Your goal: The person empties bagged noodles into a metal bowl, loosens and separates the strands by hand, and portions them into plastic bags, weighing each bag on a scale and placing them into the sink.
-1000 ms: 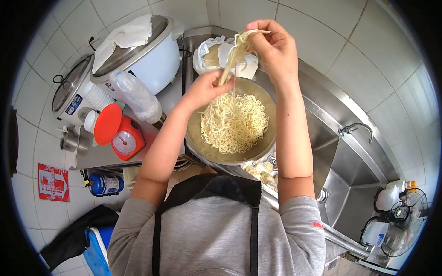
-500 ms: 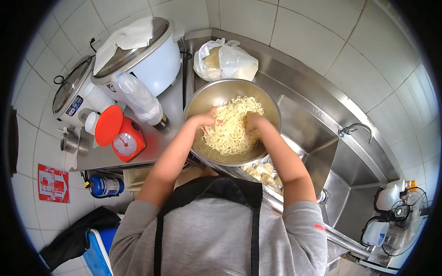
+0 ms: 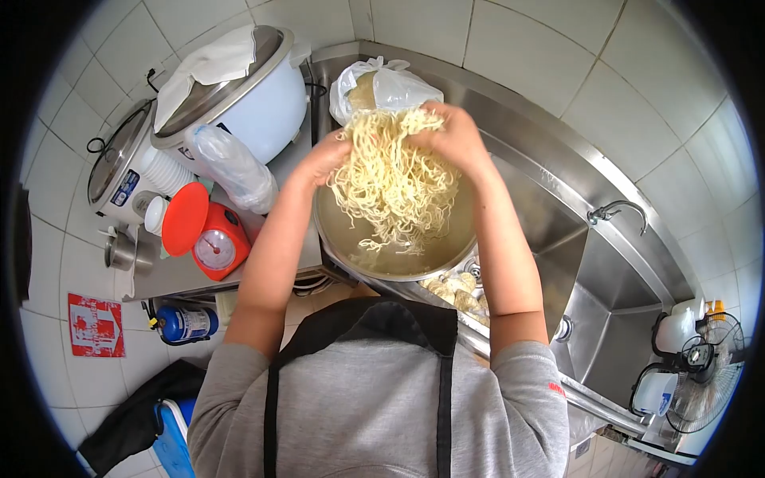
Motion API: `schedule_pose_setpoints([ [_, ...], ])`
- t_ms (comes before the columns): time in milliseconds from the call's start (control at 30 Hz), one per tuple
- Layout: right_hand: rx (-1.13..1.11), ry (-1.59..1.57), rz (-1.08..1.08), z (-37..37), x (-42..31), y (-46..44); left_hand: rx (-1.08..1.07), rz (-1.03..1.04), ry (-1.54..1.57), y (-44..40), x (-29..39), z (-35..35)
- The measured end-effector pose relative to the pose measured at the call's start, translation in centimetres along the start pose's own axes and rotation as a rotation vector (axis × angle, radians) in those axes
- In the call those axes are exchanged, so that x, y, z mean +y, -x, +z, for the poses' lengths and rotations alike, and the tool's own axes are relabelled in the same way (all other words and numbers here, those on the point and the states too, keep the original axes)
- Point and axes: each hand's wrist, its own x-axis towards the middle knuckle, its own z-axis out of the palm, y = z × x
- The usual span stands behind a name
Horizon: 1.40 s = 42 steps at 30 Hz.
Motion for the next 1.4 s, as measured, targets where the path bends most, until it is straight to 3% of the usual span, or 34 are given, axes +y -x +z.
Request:
schedule_pose_setpoints([
  [67, 0.089, -0.217, -0.055, -0.9, -1.9, -0.4, -0.047, -0.004, 0.033, 1.6, 2.8, 0.4],
  [200, 0.136, -0.31, -0.068, -1.9, -5.3, -0.9, -0.012, 0.07, -0.634, 2.2, 4.5, 0.4],
  [233, 0.151, -0.327, -0.073, -1.7, -5.6, -1.2, 0.008, 0.226, -0.726, 1.9, 3.9, 0.6],
  [333, 0.183, -0.455, -0.12, -1.0, -7.1, -1.3, -0.144, 0.493, -0.417, 0.9, 2.8, 3.8],
  [367, 0.168, -0.523, -0.148, -1.0, -6.9, -1.6, -0.247, 0.389, -0.449, 0.7, 3.2, 4.1],
  [400, 0.154, -0.59, -0.177, -1.0, -6.7, -1.8, -0.213, 0.351, -0.372, 0.5, 3.1, 4.2],
  [467, 0.11, -0.475, -0.132, -1.4, -6.4, -1.6, -0.152, 0.276, -0.216, 0.0, 2.9, 4.5],
  [600, -0.052, -0.203, -0.129, -2.0, -5.6, -0.3, 0.027, 0.384, 0.331, 0.4, 5.0, 4.9],
  [667, -0.087, -0.004, -0.145, -1.4, -4.1, -0.2, -0.017, 0.492, 0.464, 1.3, 7.9, 4.9],
  [733, -0.08, -0.016, -0.069, -0.5, -3.0, -0.7, -0.07, 0.539, 0.426, 1.6, 9.9, 5.0],
  [867, 0.198, -0.14, -0.223, -0.7, -5.5, -1.5, -0.094, 0.568, 0.235, 1.7, 11.5, 4.6],
  [933, 0.21, -0.187, -0.101, -1.8, -7.0, -2.0, 0.0, 0.64, 0.097, 1.6, 11.3, 4.5],
  [1033, 0.108, -0.241, -0.23, -1.9, -8.3, -2.0, 0.097, 0.592, 0.05, 1.4, 10.2, 4.0],
  [1167, -0.098, 0.042, -0.339, 0.0, -6.9, -1.9, 0.081, 0.542, 0.216, 2.4, 10.4, 4.7],
  [1333, 0.067, -0.138, -0.214, 0.1, -5.5, -1.5, 0.0, 0.6, 0.155, 2.5, 9.8, 3.7],
  [1400, 0.11, -0.088, -0.218, -0.6, -6.2, -0.9, 0.01, 0.518, -0.041, 3.1, 9.1, 3.4],
])
